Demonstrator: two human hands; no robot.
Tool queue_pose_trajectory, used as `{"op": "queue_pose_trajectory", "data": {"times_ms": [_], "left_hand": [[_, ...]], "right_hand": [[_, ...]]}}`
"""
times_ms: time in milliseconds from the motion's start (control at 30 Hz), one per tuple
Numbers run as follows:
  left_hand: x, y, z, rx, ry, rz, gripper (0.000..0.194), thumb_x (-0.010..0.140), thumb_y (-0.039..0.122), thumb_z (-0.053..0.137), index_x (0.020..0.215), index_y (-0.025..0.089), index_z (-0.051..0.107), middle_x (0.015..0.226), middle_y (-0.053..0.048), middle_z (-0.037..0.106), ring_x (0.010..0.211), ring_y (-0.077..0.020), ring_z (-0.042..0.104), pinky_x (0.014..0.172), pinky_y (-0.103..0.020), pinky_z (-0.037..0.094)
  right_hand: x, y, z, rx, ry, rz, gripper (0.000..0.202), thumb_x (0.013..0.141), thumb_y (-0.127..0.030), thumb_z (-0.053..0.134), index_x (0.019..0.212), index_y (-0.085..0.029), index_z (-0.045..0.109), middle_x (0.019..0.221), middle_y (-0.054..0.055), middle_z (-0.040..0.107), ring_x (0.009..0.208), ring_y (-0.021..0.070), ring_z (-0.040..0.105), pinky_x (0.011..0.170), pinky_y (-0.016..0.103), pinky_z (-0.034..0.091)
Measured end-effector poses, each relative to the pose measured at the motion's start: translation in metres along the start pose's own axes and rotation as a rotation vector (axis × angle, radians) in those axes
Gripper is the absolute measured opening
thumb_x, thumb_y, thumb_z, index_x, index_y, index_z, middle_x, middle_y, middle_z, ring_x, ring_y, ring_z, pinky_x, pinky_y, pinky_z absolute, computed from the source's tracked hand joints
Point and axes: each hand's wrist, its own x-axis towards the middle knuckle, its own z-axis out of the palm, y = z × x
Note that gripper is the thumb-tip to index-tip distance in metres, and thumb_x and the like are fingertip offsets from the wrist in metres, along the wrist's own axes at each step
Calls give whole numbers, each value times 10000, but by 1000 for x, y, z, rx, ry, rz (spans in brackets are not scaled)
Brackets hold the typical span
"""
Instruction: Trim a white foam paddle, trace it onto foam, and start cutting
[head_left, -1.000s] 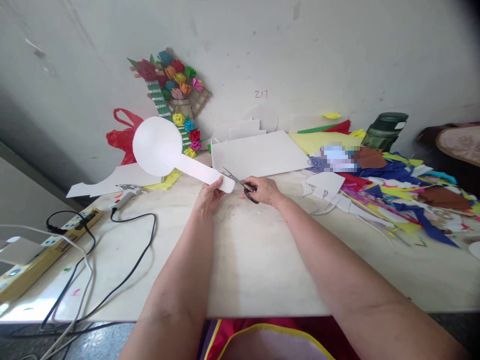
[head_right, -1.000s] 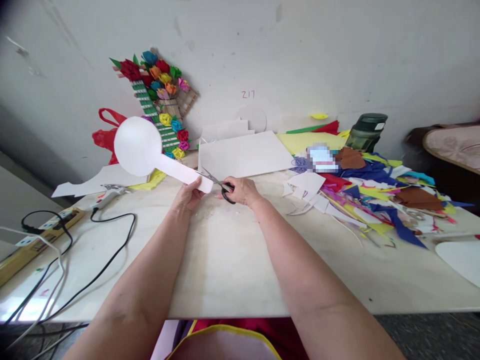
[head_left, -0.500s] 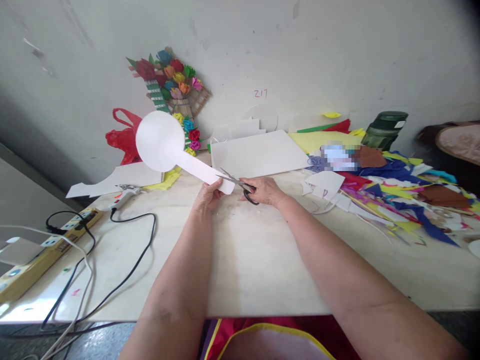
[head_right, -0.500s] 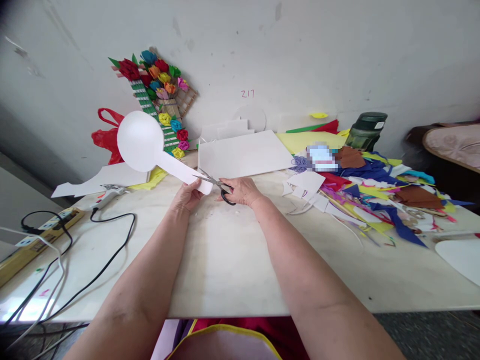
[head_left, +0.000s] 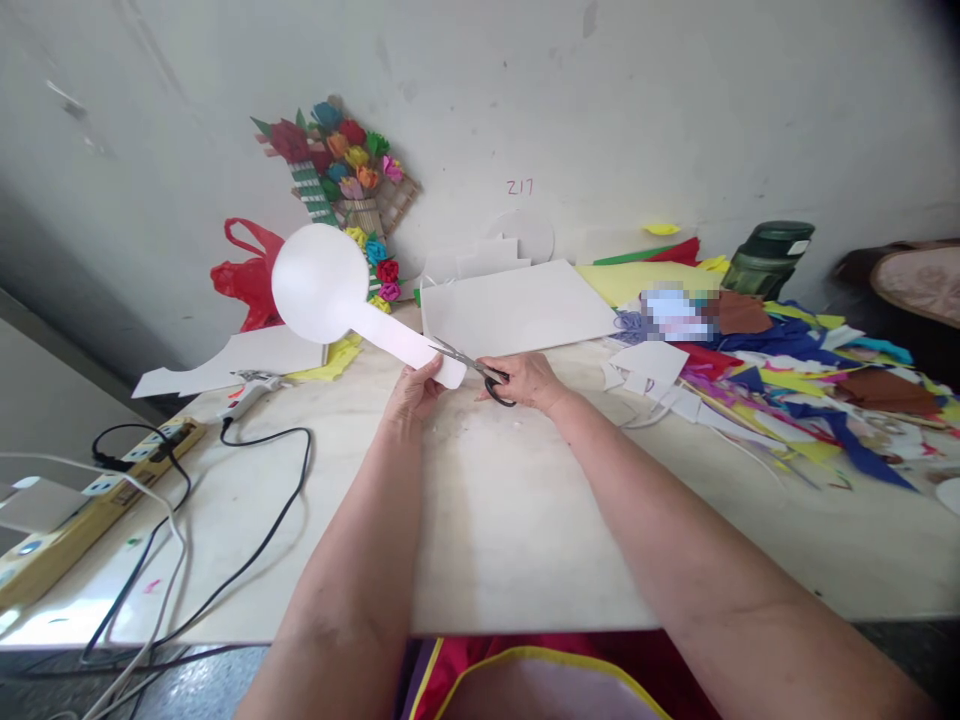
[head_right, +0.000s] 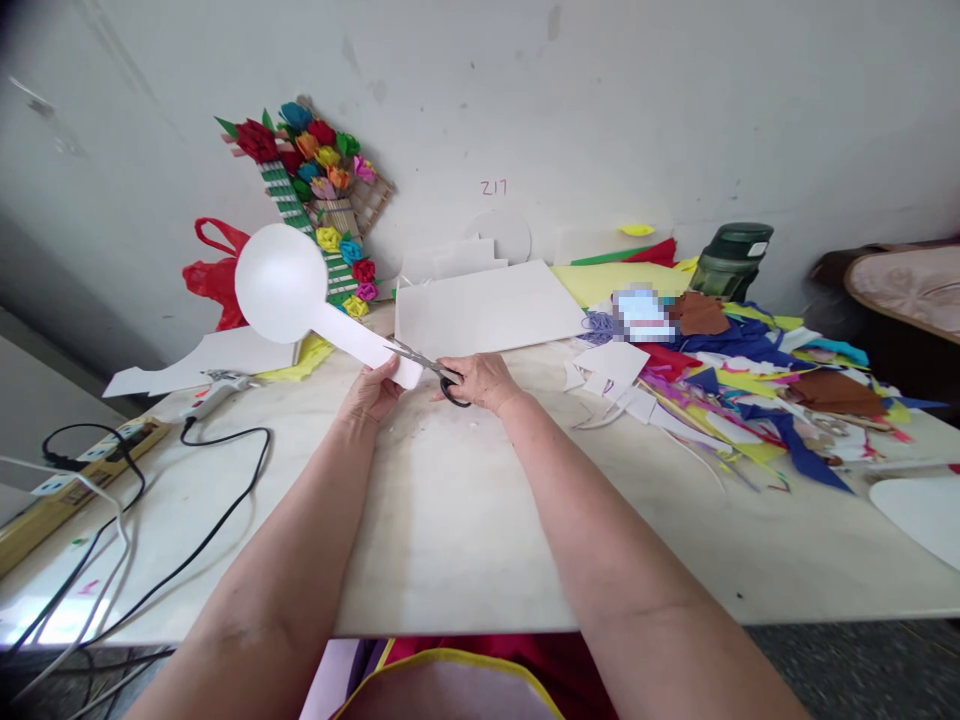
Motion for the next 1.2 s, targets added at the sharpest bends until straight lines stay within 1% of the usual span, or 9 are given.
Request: {"op": "queue_pose_trajectory", "data": {"times_ms": [133, 300, 433, 667, 800, 933, 1067, 1133, 1200], "left_hand": [[1, 0, 1, 9, 32, 0, 335, 632, 121, 665, 943, 175, 556, 854, -21, 659, 751, -149, 629, 667, -253, 525], [0, -1, 3, 55, 8, -5, 360, 640, 167, 674, 965, 141, 522, 849, -82, 665, 798, -193, 631, 669, -276, 521], [-1, -1, 3, 73, -27, 12, 380, 645, 202, 675, 976, 130, 503, 859, -118, 665, 813, -212, 628, 629, -274, 520], [3, -2, 2, 26, 59, 29, 360, 642, 185, 675, 970, 155, 529, 873, -51, 655, 767, -150, 626, 669, -256, 514], [6, -4, 0, 0, 75, 37, 357, 637, 191, 679, 966, 165, 541, 871, -41, 653, 784, -154, 621, 636, -244, 515], [7, -5, 0, 0, 67, 44, 335, 644, 187, 670, 956, 170, 550, 874, -37, 655, 763, -151, 619, 593, -228, 514], [6, -6, 3, 11, 75, 58, 297, 652, 180, 658, 930, 168, 552, 891, -36, 653, 768, -158, 616, 602, -245, 514], [5, -6, 6, 26, 73, 50, 279, 656, 180, 651, 917, 158, 556, 888, -44, 653, 773, -167, 616, 624, -264, 514], [3, -6, 10, 54, 46, 37, 275, 661, 196, 645, 916, 137, 561, 884, -67, 655, 782, -183, 617, 652, -287, 512]], "right_hand": [[2, -1, 6, 17, 27, 28, 375, 638, -512, 576, 956, -317, 619, 665, -46, 636, 624, 109, 552, 549, 193, 317], [6, 6, 18, 106, 93, 212, 433, 613, -467, 609, 990, -254, 608, 719, -7, 660, 638, 124, 565, 560, 207, 357], [6, 17, 22, 163, 109, 295, 304, 634, -466, 590, 790, -215, 660, 679, 15, 661, 621, 130, 572, 546, 213, 368], [6, 12, 13, 52, 30, 294, 270, 650, -463, 574, 801, -264, 676, 704, 0, 669, 677, 145, 593, 548, 216, 376], [6, 2, 7, -183, -117, 252, 213, 664, -393, 566, 751, -235, 679, 739, 49, 662, 716, 194, 589, 561, 255, 379], [5, -4, 6, -218, -175, 161, 178, 679, -306, 555, 764, -212, 681, 881, 89, 637, 786, 213, 578, 598, 270, 396], [6, -4, 8, -99, -36, 148, 211, 703, -236, 518, 857, -224, 663, 1019, 71, 601, 901, 203, 553, 665, 267, 413], [8, -5, 11, 94, 18, 248, 208, 745, -268, 483, 854, -216, 653, 923, 51, 638, 824, 172, 574, 654, 257, 420], [10, -7, 14, 404, -12, 348, 252, 778, -349, 458, 846, -183, 635, 802, 42, 659, 647, 125, 574, 567, 227, 419]]}}
